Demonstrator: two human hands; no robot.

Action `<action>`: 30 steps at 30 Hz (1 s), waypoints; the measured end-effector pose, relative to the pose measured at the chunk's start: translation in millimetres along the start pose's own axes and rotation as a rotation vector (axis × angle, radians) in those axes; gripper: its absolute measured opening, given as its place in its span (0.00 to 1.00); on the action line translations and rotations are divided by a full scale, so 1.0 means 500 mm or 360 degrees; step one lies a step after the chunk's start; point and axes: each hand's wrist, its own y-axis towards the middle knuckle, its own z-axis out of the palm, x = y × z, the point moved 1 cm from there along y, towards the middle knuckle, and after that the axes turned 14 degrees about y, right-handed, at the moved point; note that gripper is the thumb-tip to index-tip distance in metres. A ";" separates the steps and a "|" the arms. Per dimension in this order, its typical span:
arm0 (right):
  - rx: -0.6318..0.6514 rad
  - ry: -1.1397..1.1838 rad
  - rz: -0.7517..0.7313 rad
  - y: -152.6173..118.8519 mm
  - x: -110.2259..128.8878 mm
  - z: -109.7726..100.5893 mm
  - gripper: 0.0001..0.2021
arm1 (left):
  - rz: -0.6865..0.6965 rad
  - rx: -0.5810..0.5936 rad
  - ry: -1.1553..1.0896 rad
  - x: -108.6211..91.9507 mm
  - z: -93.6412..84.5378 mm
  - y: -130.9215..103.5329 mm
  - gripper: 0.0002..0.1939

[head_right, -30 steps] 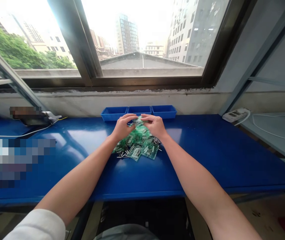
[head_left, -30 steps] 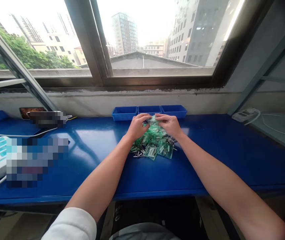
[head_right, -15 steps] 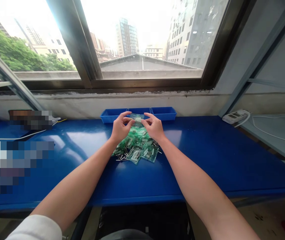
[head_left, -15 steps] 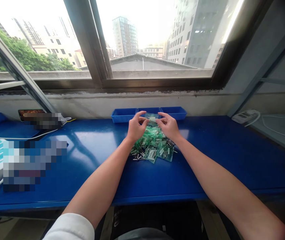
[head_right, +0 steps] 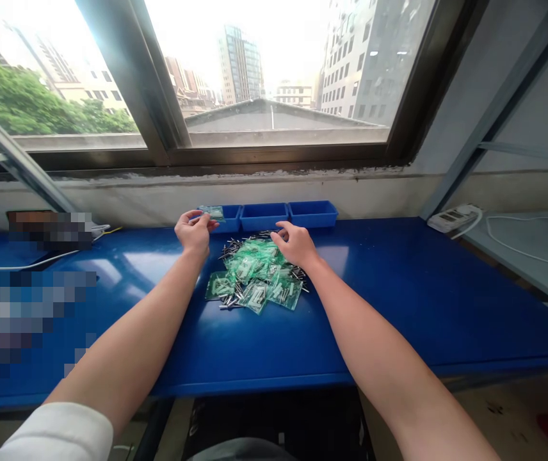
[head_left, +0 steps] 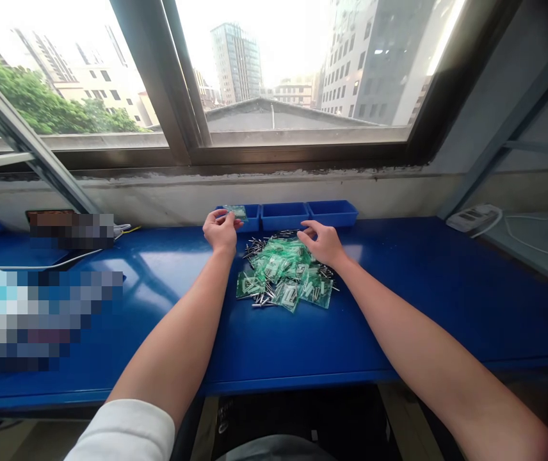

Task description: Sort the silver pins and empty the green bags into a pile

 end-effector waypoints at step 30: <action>0.0677 -0.0630 0.0313 -0.003 0.000 0.015 0.23 | 0.0989 0.1117 0.1704 -0.017 0.001 -0.102 0.16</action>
